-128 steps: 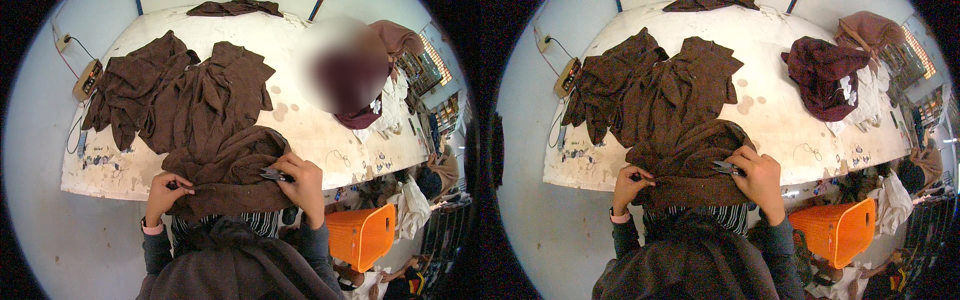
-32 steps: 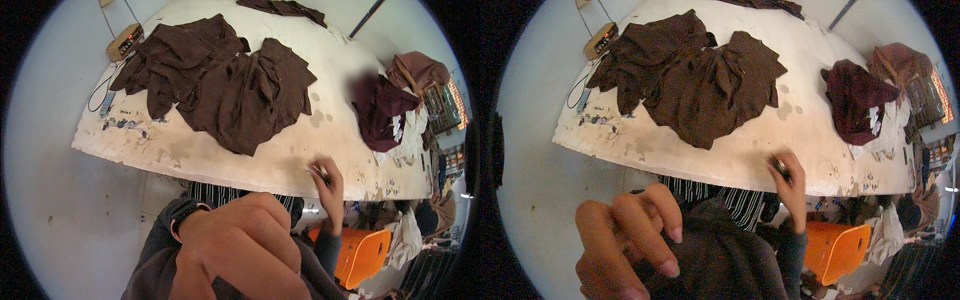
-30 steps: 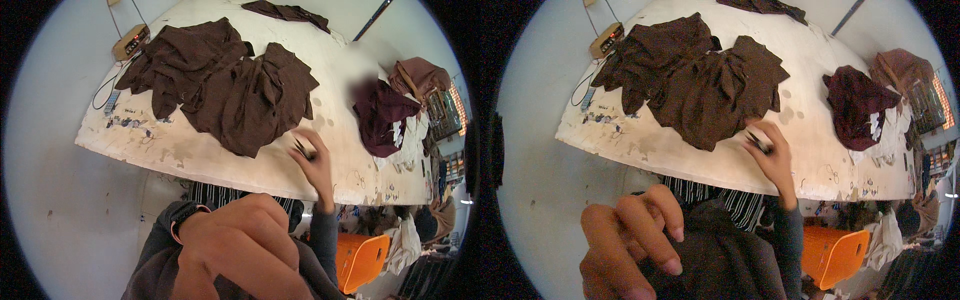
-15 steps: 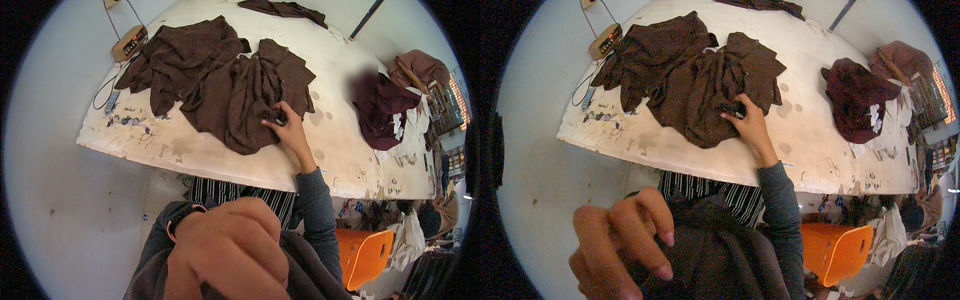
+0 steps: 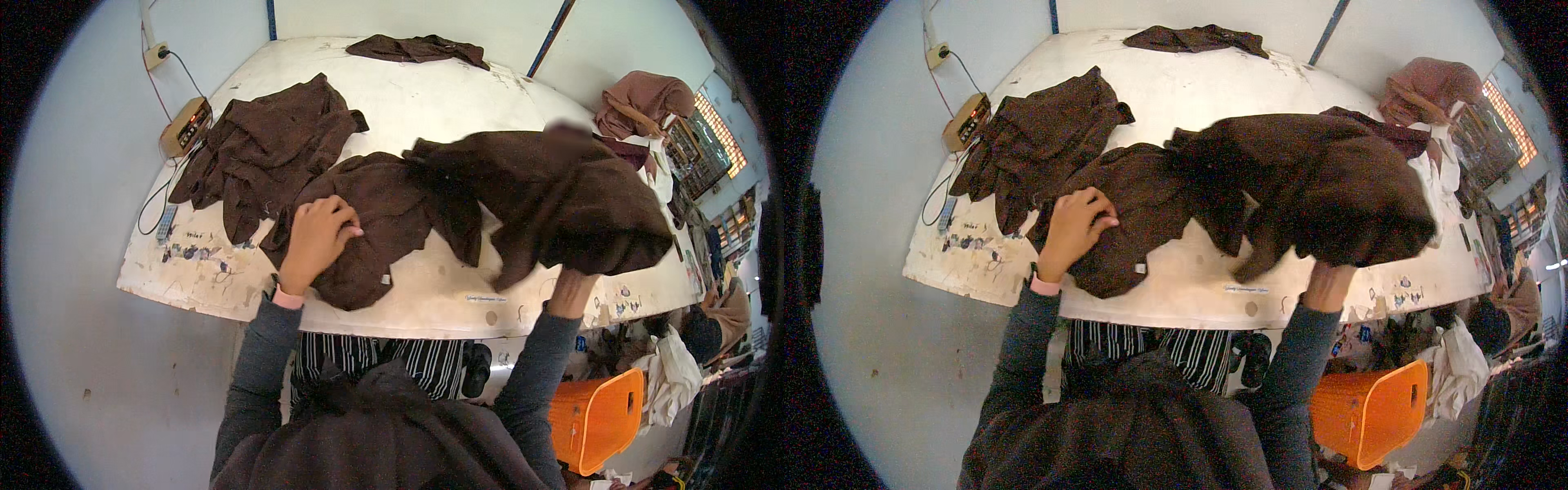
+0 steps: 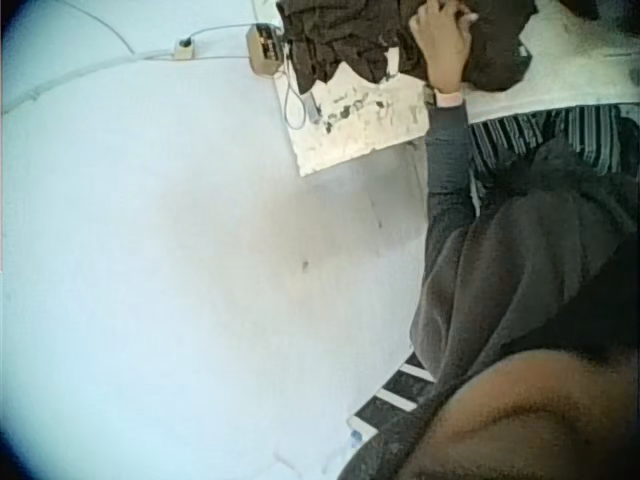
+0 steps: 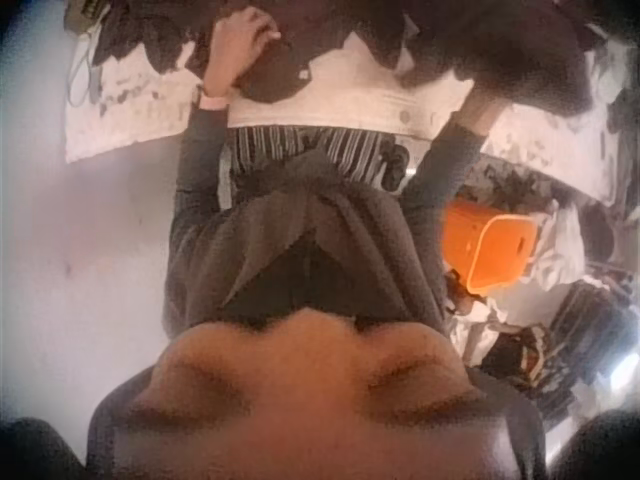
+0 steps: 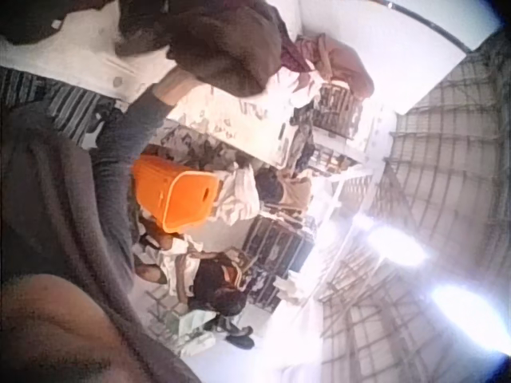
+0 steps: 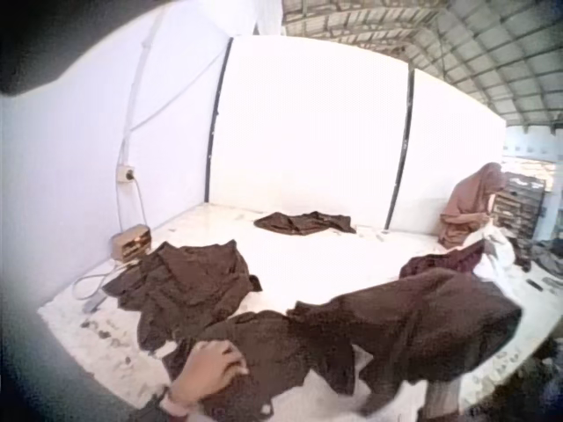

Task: The person uses a small blade to cut a brown fabric garment on a white table. They repeatedly lift, fold, and reposition the fabric while cutting along seams and edges. The garment is handled one at a time and remains on the table throughout.

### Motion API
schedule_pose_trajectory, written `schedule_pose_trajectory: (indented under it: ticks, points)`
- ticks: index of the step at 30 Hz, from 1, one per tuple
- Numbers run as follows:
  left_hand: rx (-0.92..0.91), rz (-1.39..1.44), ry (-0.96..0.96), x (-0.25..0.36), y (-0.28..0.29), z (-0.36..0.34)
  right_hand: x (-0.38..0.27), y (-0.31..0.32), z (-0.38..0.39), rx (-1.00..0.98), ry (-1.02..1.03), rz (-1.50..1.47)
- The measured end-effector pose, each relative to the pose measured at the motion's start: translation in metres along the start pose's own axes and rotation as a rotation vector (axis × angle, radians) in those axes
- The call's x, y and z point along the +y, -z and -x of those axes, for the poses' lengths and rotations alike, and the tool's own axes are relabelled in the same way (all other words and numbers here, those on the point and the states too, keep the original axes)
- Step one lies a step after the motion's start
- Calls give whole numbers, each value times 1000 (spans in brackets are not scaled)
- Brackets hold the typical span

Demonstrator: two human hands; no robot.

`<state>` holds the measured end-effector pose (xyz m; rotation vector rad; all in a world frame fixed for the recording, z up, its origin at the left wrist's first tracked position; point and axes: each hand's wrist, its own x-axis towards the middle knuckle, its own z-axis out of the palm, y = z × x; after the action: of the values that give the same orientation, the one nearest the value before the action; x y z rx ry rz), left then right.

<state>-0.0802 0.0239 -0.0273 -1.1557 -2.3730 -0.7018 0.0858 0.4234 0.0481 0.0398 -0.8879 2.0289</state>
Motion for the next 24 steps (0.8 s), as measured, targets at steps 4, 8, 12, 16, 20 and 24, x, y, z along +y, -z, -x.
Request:
schedule_pose_trajectory:
  ticks: [4, 8, 12, 16, 20, 24]
  points:
    - [72, 152, 165, -31, 1, -19, -35, -18, -23, -82, 91, 53]
    - [444, 837, 405, -37, 5, -50, -20, -53, -16, -350, 95, 476]
    - [422, 1430, 564, 24, 33, -77, 8, -76, -4, -431, 106, 1072]
    - [374, 1643, 410, 71, 44, -73, 63, -119, 66, -715, -239, 620]
    - [60, 1273, -189, 85, 96, -66, 83, -143, 73, -598, -54, 492]
    - [-177, 945, -228, 74, 135, -71, 89, -172, 64, -639, -141, 710]
